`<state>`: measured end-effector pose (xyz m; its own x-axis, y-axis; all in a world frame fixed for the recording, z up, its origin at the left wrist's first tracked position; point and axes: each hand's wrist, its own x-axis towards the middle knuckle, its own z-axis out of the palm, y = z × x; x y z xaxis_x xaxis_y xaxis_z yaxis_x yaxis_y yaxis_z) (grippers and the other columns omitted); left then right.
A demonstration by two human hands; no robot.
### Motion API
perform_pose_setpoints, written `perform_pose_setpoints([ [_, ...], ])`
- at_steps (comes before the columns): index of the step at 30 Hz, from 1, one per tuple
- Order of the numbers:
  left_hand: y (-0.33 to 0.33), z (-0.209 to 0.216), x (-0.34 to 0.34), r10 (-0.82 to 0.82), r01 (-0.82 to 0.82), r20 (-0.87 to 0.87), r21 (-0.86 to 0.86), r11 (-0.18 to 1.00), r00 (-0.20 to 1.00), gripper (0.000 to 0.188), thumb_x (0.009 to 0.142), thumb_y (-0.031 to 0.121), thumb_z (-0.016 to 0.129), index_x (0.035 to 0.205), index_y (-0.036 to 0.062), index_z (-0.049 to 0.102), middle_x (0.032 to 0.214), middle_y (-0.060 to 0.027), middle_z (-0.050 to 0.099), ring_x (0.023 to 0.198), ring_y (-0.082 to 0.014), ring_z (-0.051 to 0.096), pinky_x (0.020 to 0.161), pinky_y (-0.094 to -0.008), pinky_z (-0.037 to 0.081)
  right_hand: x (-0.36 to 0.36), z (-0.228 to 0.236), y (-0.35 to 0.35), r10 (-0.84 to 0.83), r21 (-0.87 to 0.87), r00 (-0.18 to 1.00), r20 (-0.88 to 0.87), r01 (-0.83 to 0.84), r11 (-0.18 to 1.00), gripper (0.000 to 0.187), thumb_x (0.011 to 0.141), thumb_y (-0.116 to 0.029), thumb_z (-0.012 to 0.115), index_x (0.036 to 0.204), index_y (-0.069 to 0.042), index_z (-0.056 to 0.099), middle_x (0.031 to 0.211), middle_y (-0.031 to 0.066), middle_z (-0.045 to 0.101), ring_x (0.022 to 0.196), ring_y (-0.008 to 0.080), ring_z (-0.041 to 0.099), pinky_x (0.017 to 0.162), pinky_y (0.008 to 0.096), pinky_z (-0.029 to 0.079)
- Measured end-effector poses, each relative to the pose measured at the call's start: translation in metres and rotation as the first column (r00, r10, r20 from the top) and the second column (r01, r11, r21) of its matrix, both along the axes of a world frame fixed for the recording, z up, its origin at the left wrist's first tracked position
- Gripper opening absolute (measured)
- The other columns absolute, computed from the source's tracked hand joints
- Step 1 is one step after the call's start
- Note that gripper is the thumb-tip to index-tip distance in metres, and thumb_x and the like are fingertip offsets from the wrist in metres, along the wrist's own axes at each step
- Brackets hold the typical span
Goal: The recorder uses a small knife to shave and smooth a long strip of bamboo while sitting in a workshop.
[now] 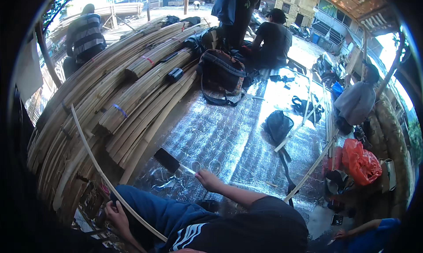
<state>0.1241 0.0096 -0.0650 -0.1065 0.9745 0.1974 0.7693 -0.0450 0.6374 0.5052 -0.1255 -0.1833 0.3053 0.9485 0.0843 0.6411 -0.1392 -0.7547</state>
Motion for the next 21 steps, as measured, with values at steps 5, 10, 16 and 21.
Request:
perform_pose_setpoints([
  [5, 0.050, -0.028, -0.008, -0.034, 0.052, -0.129, 0.135, 0.990, 0.991, 0.047, 0.089, 0.030, 0.060, 0.124, 0.0011, 0.046, 0.116, -0.0191, 0.048, 0.107, -0.0339, 0.050, 0.092, -0.0427, 0.042, -0.016, 0.005, 0.016, 0.002, 0.060, 1.000, -0.013, -0.001, 0.998, 0.032, 0.098, -0.031, 0.043, 0.097, -0.001, 0.054, 0.093, 0.0205, 0.053, 0.088, 0.0392, 0.053, 0.079, 0.0460, 0.043],
  [10, 0.059, -0.023, 0.012, -0.055, 0.063, -0.148, 0.054, 0.996, 0.988, 0.050, 0.089, 0.029, 0.060, 0.127, 0.0010, 0.043, 0.123, -0.0204, 0.044, 0.119, -0.0359, 0.045, 0.099, -0.0441, 0.038, -0.032, 0.007, 0.032, 0.016, 0.023, 0.998, -0.054, -0.015, 1.000, 0.031, 0.097, -0.030, 0.046, 0.097, -0.001, 0.055, 0.091, 0.0185, 0.055, 0.088, 0.0373, 0.054, 0.079, 0.0454, 0.043],
  [16, 0.063, -0.048, -0.002, -0.082, 0.102, -0.167, 0.113, 0.988, 0.983, 0.049, 0.089, 0.027, 0.062, 0.126, -0.0002, 0.044, 0.122, -0.0201, 0.045, 0.118, -0.0358, 0.046, 0.099, -0.0444, 0.038, -0.037, 0.004, 0.037, 0.163, 0.065, 0.986, 0.045, -0.166, 0.984, 0.028, 0.094, -0.028, 0.052, 0.095, -0.001, 0.056, 0.091, 0.0169, 0.057, 0.088, 0.0358, 0.056, 0.078, 0.0443, 0.045],
  [21, 0.058, -0.040, -0.003, -0.109, 0.130, -0.110, 0.208, 0.970, 0.988, 0.047, 0.089, 0.024, 0.062, 0.125, -0.0009, 0.044, 0.121, -0.0195, 0.045, 0.114, -0.0347, 0.047, 0.099, -0.0434, 0.038, -0.043, 0.003, 0.038, 0.194, 0.031, 0.981, 0.032, -0.195, 0.980, 0.027, 0.093, -0.029, 0.053, 0.094, -0.002, 0.055, 0.089, 0.0169, 0.057, 0.086, 0.0362, 0.057, 0.076, 0.0445, 0.045],
])
